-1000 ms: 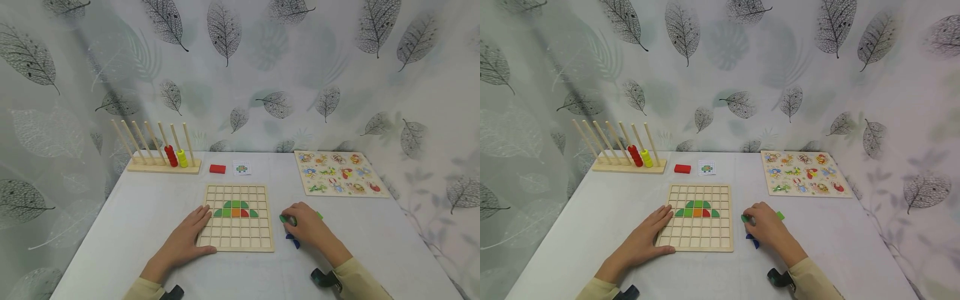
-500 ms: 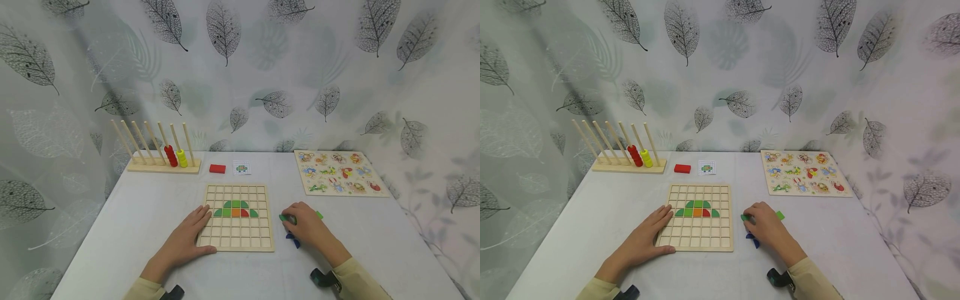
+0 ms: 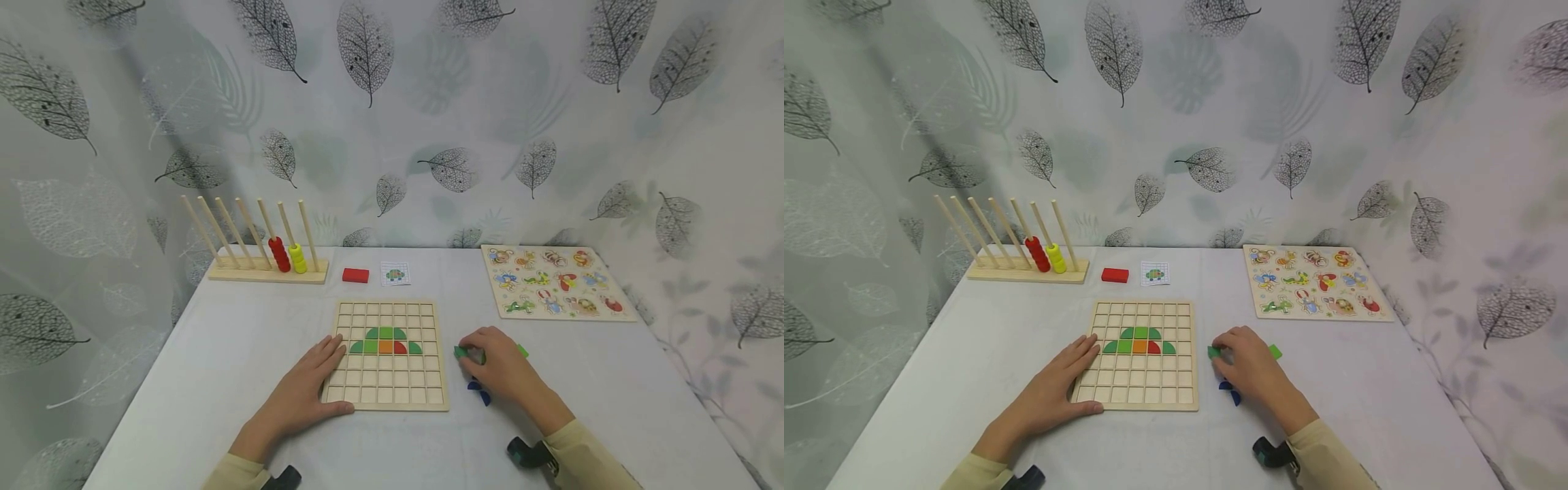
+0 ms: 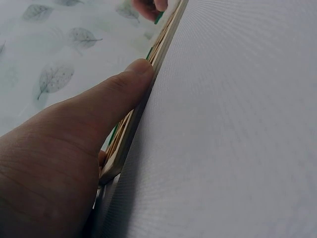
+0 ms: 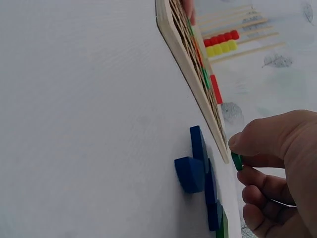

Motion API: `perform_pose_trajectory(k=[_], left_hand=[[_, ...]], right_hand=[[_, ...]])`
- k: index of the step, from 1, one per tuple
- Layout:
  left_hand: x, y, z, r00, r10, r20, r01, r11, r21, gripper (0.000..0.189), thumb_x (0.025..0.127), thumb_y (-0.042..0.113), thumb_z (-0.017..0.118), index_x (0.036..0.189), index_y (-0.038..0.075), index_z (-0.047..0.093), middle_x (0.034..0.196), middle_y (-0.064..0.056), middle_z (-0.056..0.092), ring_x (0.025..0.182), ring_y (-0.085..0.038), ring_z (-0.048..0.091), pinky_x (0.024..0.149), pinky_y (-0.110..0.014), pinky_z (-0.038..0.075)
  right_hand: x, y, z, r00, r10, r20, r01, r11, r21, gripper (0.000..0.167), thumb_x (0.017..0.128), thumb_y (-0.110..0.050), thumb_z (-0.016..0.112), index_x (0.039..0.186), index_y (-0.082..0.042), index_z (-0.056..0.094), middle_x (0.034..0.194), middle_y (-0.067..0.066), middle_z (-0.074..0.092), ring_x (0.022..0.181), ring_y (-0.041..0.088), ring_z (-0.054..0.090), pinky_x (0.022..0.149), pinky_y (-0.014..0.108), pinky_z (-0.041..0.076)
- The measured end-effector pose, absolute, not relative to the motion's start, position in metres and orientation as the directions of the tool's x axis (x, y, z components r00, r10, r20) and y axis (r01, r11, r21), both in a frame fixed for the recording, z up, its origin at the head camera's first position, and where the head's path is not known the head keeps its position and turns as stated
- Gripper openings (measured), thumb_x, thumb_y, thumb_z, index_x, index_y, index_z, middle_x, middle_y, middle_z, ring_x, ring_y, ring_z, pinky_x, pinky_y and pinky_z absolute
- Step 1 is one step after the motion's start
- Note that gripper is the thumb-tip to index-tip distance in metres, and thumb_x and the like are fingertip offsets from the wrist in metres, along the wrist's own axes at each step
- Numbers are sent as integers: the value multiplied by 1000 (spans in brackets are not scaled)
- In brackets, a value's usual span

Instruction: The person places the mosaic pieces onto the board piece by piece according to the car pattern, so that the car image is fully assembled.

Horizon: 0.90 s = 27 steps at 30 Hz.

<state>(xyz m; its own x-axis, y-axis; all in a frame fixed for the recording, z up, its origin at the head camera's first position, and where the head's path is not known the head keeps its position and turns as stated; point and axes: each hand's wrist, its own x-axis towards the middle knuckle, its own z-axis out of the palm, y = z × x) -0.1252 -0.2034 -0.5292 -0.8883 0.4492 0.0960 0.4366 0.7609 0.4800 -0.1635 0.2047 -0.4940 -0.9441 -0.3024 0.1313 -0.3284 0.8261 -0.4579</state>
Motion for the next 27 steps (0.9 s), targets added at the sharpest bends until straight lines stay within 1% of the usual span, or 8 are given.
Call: perform_pose_trajectory(k=[3, 9, 12, 15, 22, 27], left_hand=[[-125, -203, -530, -888, 450, 99, 438, 758, 484, 113, 85, 78, 76, 169, 11, 40, 178, -2, 28, 164, -28, 21, 127, -56, 30], [-126, -204, -532, -890, 446, 89, 430, 763, 483, 115, 84, 80, 75, 170, 12, 38, 179, 1, 25, 165, -25, 18, 128, -53, 28], [-125, -205, -532, -887, 449, 110, 442, 756, 482, 114, 84, 78, 77, 169, 10, 40, 178, -1, 27, 165, -27, 20, 127, -54, 29], [-125, -205, -532, -883, 452, 130, 455, 752, 476, 114, 84, 78, 77, 168, 9, 42, 177, -4, 30, 164, -30, 23, 126, -56, 31], [-125, -204, -532, -889, 447, 101, 438, 763, 475, 115, 84, 79, 76, 169, 11, 39, 179, 0, 26, 165, -26, 19, 127, -54, 29], [-124, -204, -531, -884, 450, 125, 452, 759, 468, 114, 85, 78, 76, 168, 10, 41, 178, -2, 29, 164, -29, 22, 126, -56, 32]], right_hand=[[-163, 203, -492, -937, -316, 152, -350, 818, -456, 23, 89, -15, 90, 111, -16, 82, 106, -6, 72, 103, 17, 65, 89, 42, 58], [-163, 200, -488, -919, -345, 191, -395, 808, -437, 24, 88, -15, 90, 111, -16, 82, 102, -8, 71, 99, 15, 65, 85, 39, 58], [-164, 198, -485, -911, -354, 213, -413, 804, -428, 24, 88, -16, 91, 110, -16, 82, 101, -7, 71, 97, 14, 64, 83, 39, 59], [-164, 194, -482, -905, -363, 223, -425, 795, -433, 24, 88, -16, 91, 110, -16, 81, 102, -8, 71, 98, 14, 64, 84, 39, 59], [-164, 187, -475, -893, -386, 231, -450, 777, -440, 25, 89, -16, 91, 111, -18, 81, 102, -10, 70, 100, 13, 63, 86, 39, 59], [-165, 181, -472, -887, -400, 232, -462, 767, -445, 25, 89, -18, 92, 112, -18, 81, 103, -11, 70, 100, 10, 62, 86, 37, 58]])
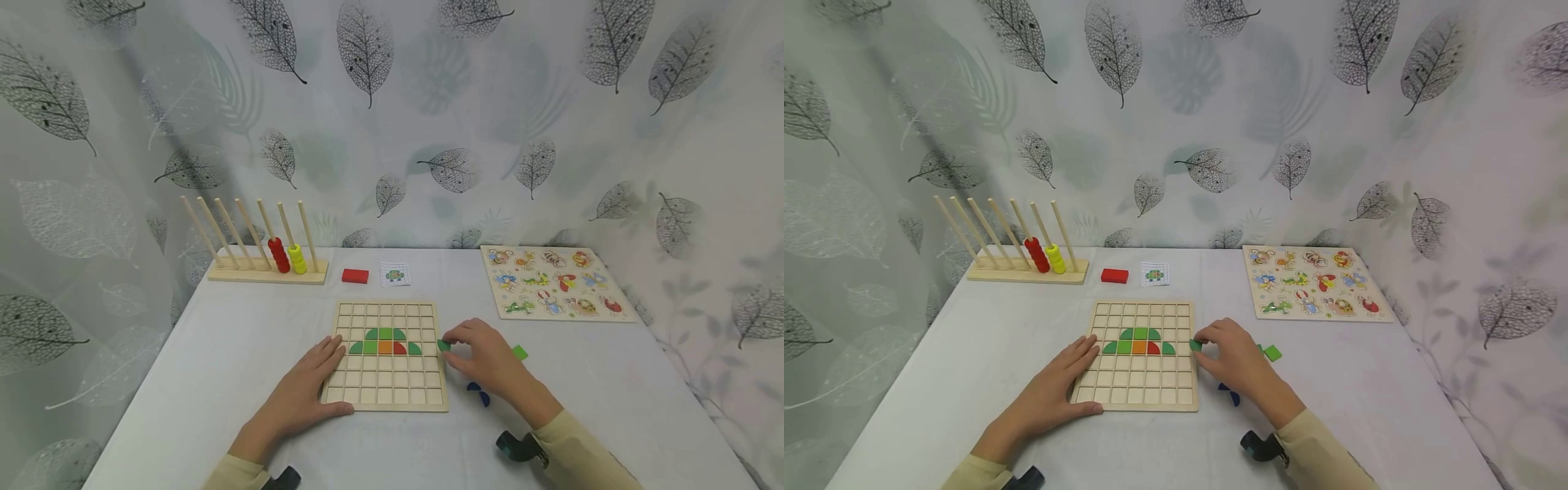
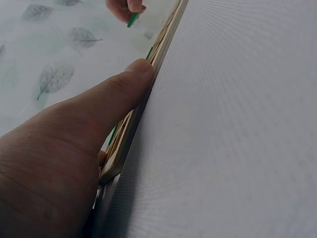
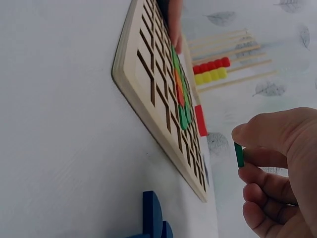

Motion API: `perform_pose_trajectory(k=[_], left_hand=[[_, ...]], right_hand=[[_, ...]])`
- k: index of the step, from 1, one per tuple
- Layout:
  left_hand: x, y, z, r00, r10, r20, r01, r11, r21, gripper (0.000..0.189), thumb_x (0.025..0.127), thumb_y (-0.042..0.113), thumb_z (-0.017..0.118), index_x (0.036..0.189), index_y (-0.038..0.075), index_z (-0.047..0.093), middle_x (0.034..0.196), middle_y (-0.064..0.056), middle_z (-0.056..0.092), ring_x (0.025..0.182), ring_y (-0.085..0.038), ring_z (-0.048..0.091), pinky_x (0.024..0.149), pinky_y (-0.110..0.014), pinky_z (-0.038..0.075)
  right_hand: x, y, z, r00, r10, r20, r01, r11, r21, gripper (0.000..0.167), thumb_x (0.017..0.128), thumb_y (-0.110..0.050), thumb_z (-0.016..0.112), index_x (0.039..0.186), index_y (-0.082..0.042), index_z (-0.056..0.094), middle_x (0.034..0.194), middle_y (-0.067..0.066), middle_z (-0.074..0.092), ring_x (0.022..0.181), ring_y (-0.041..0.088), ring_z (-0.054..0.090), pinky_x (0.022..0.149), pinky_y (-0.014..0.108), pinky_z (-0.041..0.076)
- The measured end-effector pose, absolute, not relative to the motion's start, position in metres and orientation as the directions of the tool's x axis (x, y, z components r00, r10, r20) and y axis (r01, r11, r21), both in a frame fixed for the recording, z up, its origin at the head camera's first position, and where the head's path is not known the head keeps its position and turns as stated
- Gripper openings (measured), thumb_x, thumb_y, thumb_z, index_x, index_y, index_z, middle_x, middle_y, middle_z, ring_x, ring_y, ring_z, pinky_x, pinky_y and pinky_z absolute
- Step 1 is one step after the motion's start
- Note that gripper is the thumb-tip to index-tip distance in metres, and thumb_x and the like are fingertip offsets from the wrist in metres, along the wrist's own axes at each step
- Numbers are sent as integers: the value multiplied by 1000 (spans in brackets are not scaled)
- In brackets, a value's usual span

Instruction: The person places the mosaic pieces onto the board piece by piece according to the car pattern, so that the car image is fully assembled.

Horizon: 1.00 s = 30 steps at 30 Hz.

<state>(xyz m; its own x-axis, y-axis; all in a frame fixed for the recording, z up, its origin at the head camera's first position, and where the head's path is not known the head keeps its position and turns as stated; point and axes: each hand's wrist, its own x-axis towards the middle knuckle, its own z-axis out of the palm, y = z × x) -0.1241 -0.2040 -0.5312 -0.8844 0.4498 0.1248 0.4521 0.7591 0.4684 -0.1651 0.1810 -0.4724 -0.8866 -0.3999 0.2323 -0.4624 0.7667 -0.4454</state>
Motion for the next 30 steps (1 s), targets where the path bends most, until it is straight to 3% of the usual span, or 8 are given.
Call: perform_pose_trajectory(k=[30], left_hand=[[-124, -204, -529, -882, 456, 114, 452, 754, 476, 113, 86, 79, 74, 169, 10, 40, 177, -4, 29, 164, -30, 21, 126, -57, 31]], right_hand=[[-167, 158, -463, -835, -457, 306, -550, 712, -437, 18, 90, -19, 91, 106, -18, 82, 101, -11, 71, 98, 8, 62, 84, 33, 59]])
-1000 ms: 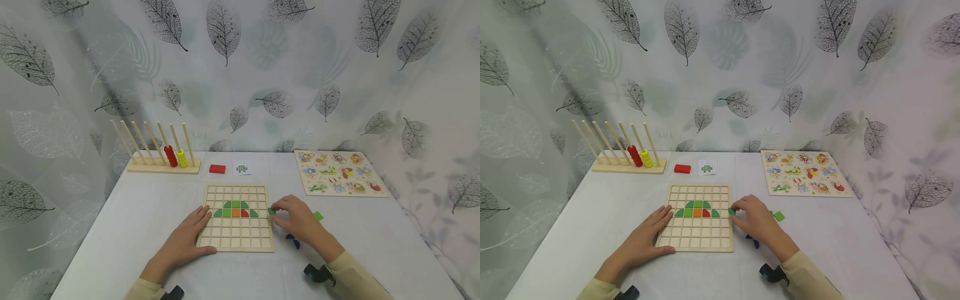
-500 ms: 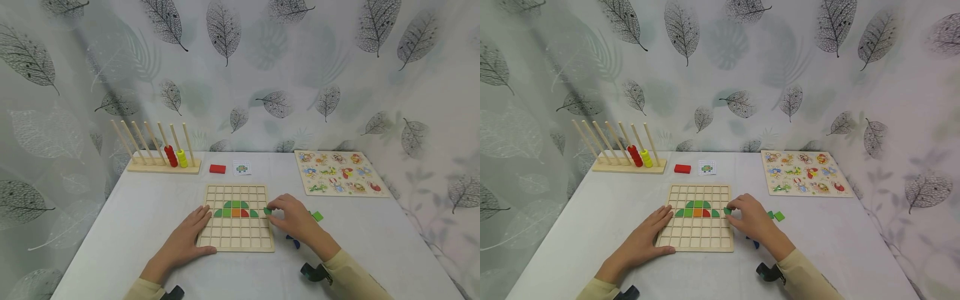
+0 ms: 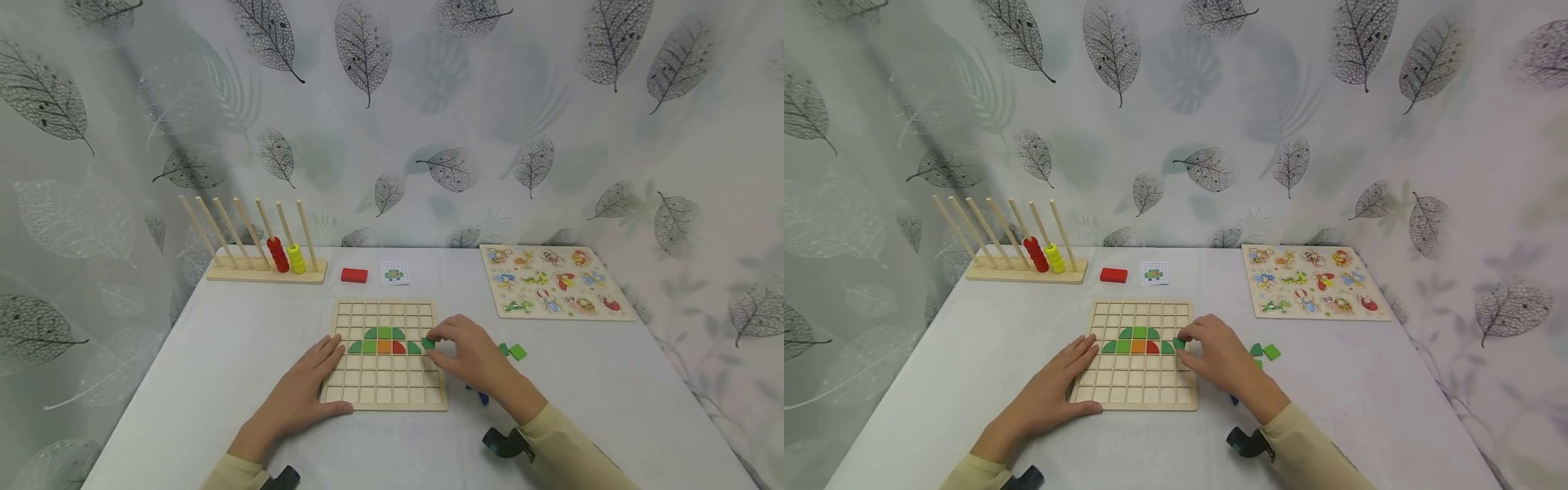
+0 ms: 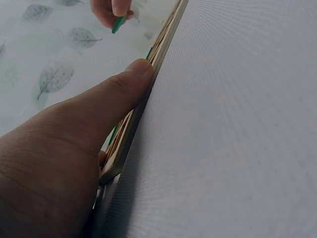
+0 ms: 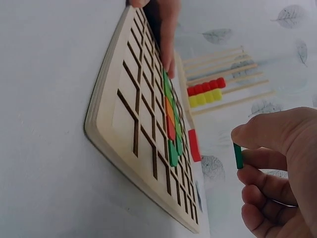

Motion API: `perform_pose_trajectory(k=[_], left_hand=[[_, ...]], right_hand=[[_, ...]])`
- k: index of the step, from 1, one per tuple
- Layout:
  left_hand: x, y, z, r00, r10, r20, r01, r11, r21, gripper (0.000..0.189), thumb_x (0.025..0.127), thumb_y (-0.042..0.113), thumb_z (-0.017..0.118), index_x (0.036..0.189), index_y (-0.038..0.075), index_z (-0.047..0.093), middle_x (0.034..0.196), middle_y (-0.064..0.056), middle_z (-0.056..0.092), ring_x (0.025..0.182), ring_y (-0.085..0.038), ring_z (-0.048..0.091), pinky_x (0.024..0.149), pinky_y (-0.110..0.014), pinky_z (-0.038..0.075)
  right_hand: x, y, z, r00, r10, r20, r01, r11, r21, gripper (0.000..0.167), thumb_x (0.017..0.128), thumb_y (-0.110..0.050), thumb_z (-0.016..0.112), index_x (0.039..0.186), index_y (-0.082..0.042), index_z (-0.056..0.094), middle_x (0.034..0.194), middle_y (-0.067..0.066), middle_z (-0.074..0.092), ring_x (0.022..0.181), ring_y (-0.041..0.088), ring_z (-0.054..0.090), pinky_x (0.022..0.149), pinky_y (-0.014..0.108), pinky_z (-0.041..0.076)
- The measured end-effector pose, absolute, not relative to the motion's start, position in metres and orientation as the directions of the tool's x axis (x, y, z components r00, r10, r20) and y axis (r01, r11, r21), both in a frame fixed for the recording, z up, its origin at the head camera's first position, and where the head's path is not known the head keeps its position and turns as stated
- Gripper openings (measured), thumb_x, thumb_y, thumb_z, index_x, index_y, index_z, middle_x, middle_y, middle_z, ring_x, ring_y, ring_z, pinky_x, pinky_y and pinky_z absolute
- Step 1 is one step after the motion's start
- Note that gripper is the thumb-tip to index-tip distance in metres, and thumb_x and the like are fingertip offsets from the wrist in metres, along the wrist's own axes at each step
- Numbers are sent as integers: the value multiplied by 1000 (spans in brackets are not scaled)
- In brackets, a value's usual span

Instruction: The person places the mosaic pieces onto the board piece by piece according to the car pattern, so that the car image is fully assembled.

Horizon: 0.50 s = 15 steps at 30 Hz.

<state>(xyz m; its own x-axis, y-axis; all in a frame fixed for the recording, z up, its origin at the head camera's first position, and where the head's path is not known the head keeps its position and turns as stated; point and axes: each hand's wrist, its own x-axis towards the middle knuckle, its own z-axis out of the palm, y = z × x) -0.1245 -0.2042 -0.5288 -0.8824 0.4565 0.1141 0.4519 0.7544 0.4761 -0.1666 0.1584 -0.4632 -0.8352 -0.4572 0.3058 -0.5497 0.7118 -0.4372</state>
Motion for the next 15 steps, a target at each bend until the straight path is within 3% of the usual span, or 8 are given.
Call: perform_pose_trajectory(k=[15], left_hand=[[-125, -203, -531, -880, 458, 127, 461, 757, 463, 112, 87, 79, 74, 168, 9, 41, 177, -4, 30, 164, -30, 23, 126, -58, 32]], right_hand=[[-168, 138, -455, -823, -493, 284, -568, 686, -455, 16, 92, -18, 88, 107, -18, 82, 103, -12, 69, 101, 8, 59, 85, 31, 58]])
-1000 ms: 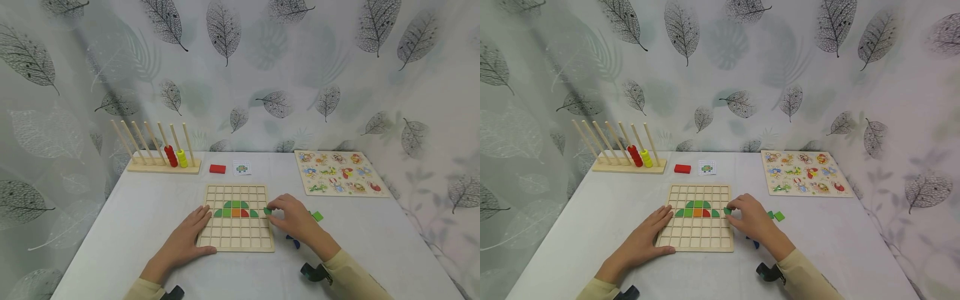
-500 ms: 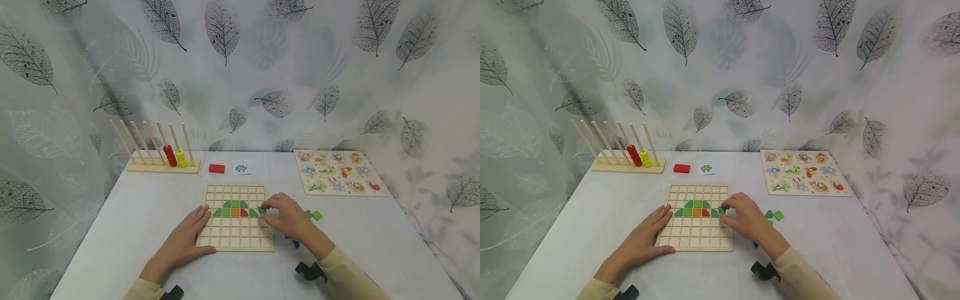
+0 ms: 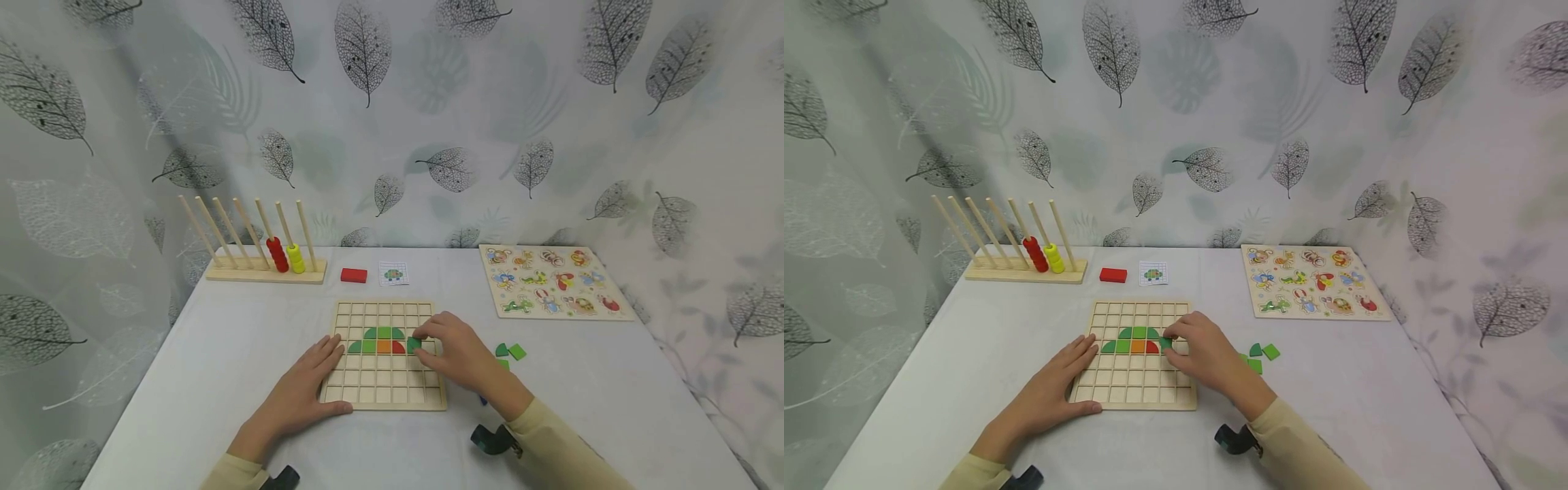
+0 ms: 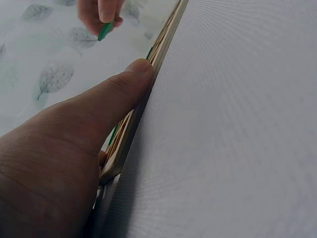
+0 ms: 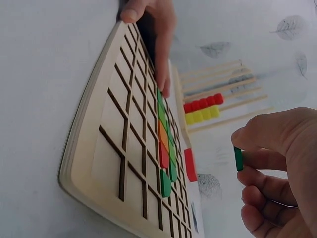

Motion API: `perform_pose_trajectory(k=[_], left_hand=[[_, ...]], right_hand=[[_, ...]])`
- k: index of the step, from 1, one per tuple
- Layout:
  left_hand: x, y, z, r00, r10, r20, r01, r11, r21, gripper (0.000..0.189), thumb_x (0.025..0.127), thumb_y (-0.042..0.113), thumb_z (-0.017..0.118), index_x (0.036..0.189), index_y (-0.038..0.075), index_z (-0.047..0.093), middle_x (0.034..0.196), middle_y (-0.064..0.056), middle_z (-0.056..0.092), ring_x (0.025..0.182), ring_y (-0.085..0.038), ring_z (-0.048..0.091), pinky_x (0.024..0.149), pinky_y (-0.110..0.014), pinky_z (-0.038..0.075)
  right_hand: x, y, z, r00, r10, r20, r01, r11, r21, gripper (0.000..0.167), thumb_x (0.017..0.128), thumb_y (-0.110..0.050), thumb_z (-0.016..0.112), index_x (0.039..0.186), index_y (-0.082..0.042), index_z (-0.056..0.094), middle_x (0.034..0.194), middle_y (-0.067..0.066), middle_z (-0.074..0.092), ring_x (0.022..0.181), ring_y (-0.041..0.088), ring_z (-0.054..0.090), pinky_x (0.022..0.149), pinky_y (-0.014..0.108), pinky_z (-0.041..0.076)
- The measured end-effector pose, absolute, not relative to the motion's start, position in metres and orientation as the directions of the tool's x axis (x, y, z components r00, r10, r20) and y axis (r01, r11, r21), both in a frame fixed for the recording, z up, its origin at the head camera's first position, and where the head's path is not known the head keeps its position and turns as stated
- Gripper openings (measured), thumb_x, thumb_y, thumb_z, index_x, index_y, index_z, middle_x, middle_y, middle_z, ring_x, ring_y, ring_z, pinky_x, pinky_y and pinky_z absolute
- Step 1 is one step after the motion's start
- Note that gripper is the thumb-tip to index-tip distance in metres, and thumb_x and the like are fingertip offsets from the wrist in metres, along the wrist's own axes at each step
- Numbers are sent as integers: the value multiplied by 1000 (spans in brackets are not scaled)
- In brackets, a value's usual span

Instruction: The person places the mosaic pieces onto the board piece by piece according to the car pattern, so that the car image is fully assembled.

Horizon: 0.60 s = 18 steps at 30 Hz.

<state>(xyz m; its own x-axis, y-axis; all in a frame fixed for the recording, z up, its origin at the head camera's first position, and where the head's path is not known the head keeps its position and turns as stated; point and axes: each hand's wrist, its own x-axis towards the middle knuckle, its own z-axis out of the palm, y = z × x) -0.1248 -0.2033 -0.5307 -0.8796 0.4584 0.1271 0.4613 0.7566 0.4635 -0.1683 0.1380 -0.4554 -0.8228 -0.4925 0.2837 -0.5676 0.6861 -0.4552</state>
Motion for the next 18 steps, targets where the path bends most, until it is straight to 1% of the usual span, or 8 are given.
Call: perform_pose_trajectory(k=[8, 12, 16, 18], left_hand=[[-125, -203, -532, -883, 455, 119, 454, 757, 470, 113, 86, 79, 74, 169, 10, 40, 178, -3, 29, 164, -29, 22, 126, -56, 31], [-125, -203, -532, -882, 456, 116, 453, 759, 468, 112, 86, 78, 75, 169, 10, 40, 178, -3, 28, 164, -28, 21, 126, -56, 31], [-125, -203, -530, -878, 460, 130, 463, 753, 467, 111, 87, 77, 76, 168, 9, 42, 177, -4, 30, 164, -30, 23, 125, -58, 33], [-125, -203, -530, -881, 457, 123, 458, 755, 470, 112, 86, 77, 76, 168, 10, 41, 178, -3, 29, 164, -29, 22, 126, -57, 32]], right_hand=[[-170, 129, -456, -808, -521, 276, -587, 673, -449, 16, 92, -17, 87, 107, -16, 82, 102, -8, 70, 99, 10, 59, 82, 30, 57], [-170, 126, -456, -801, -525, 287, -596, 664, -451, 17, 92, -16, 88, 108, -16, 82, 102, -8, 70, 100, 10, 59, 83, 30, 57], [-170, 121, -456, -798, -531, 285, -599, 653, -464, 16, 92, -17, 88, 107, -17, 81, 103, -8, 70, 101, 10, 59, 84, 30, 58], [-170, 119, -455, -795, -534, 288, -603, 647, -466, 16, 92, -18, 88, 106, -17, 81, 103, -9, 70, 101, 9, 59, 84, 30, 58]])
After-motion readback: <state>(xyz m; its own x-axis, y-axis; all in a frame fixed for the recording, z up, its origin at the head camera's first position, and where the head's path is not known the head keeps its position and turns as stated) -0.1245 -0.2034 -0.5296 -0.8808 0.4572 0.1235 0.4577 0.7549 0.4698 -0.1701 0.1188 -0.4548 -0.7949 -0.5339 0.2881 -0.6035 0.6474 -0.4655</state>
